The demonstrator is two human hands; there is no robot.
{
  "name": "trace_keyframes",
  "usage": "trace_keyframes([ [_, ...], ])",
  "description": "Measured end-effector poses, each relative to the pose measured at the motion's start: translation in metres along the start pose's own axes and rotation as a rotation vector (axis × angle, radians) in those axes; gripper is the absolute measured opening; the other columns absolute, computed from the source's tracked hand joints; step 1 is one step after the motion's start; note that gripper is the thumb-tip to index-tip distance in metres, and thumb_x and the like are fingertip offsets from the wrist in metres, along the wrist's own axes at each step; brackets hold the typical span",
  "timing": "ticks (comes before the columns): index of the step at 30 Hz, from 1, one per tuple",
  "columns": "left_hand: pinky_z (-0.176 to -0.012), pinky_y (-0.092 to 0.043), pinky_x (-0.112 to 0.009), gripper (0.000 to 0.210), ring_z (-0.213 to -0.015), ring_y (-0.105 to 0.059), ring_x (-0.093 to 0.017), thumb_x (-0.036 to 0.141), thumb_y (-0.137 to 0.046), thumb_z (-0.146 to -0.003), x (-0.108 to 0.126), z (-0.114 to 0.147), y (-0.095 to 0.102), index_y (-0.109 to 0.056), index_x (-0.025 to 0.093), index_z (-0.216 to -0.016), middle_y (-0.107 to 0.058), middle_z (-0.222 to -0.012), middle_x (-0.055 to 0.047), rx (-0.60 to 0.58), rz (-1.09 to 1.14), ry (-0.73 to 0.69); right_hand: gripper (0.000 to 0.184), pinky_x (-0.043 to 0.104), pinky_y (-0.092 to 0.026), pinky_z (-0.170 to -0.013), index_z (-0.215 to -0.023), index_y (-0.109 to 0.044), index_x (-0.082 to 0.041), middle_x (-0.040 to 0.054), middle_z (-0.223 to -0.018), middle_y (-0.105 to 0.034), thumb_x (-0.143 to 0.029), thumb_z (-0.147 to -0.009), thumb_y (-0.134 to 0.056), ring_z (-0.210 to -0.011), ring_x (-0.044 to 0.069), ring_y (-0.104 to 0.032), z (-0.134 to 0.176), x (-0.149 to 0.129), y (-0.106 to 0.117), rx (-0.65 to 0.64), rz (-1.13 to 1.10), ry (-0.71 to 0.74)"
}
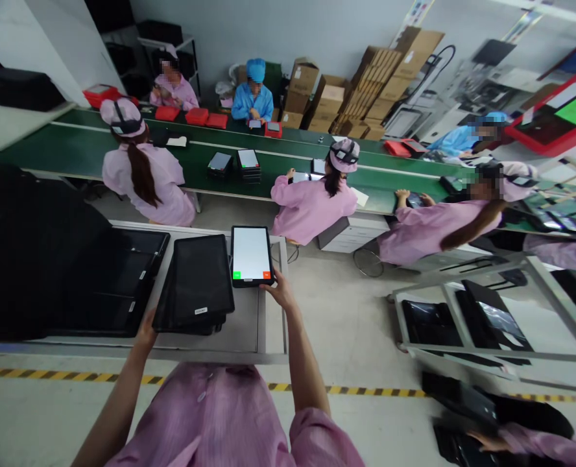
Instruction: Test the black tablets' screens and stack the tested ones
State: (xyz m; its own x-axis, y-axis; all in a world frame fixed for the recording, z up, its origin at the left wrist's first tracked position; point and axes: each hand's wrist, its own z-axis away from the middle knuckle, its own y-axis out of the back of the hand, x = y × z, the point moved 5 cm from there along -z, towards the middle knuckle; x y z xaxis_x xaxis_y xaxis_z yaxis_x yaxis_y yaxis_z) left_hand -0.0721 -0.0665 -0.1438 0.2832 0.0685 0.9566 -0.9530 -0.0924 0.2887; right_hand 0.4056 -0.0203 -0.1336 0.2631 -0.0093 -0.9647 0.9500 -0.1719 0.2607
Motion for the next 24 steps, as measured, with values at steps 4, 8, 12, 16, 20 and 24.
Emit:
trace_keyframes([
  [4, -0.121, -0.052, -0.057, 0.088, -0.133, -0.069, -0.045, 0.093, -0.068, -0.069, -0.02, 0.005, -0.006, -0.085, 0.018, -0.111, -0.084, -0.111, -0.017, 0.022, 0.064, 0.183, 0.082, 0.057, -0.053, -0.117, -0.143, -0.072, -0.021, 0.0155, -0.145, -0.074, -0.059, -0.072, -0.091, -0.13, 0.037, -0.07, 0.019, 0.005, 0.002, 0.126, -0.016, -0.079],
  [8, -0.118, -0.054, -0.058, 0.091, -0.14, -0.066, -0.041, 0.091, -0.054, -0.086, -0.003, -0.001, -0.001, -0.081, 0.016, -0.129, -0.08, -0.133, -0.019, 0.116, 0.167, 0.252, 0.075, 0.06, -0.049, -0.121, -0.143, -0.07, -0.017, 0.0207, -0.148, -0.07, -0.069, -0.089, -0.071, -0.136, 0.036, -0.067, 0.06, -0.008, -0.01, 0.43, -0.052, -0.134],
  [12, -0.124, -0.049, -0.055, 0.083, -0.155, -0.053, -0.037, 0.082, -0.057, -0.094, 0.048, -0.015, 0.0, -0.074, 0.017, -0.143, -0.065, -0.158, -0.017, 0.111, 0.215, 0.106, 0.063, 0.055, -0.047, -0.126, -0.145, -0.07, -0.022, 0.0137, -0.15, -0.07, -0.064, -0.098, -0.067, -0.14, 0.033, -0.066, 0.083, -0.058, -0.07, 0.18, -0.159, -0.019],
  [16, -0.137, -0.03, -0.049, 0.079, -0.161, -0.046, -0.032, 0.075, -0.062, -0.095, 0.085, -0.025, -0.021, -0.068, 0.02, -0.151, -0.055, -0.168, -0.013, -0.025, 0.11, 0.007, 0.071, 0.05, -0.044, -0.131, -0.163, -0.055, -0.033, 0.0019, -0.167, -0.056, -0.067, -0.101, -0.063, -0.158, 0.03, -0.05, 0.091, -0.096, -0.12, -0.006, -0.187, -0.076],
  [20, -0.139, -0.025, -0.047, 0.077, -0.167, -0.035, -0.031, 0.067, -0.067, -0.095, 0.093, -0.026, -0.033, -0.061, 0.023, -0.158, -0.04, -0.178, -0.009, -0.083, 0.021, -0.009, 0.082, 0.053, -0.037, -0.135, -0.173, -0.037, -0.03, 0.0022, -0.177, -0.041, -0.068, -0.103, -0.058, -0.165, 0.031, -0.039, 0.104, -0.106, -0.137, -0.023, -0.143, -0.074],
  [24, -0.138, -0.027, -0.049, 0.079, -0.165, -0.039, -0.032, 0.068, -0.064, -0.095, 0.088, -0.026, -0.026, -0.06, 0.021, -0.159, -0.049, -0.173, -0.01, -0.145, 0.167, 0.03, 0.082, 0.056, -0.031, -0.138, -0.177, -0.026, -0.032, 0.0026, -0.182, -0.029, -0.063, -0.107, -0.055, -0.17, 0.03, -0.027, 0.136, -0.112, -0.154, -0.081, -0.049, -0.014],
])
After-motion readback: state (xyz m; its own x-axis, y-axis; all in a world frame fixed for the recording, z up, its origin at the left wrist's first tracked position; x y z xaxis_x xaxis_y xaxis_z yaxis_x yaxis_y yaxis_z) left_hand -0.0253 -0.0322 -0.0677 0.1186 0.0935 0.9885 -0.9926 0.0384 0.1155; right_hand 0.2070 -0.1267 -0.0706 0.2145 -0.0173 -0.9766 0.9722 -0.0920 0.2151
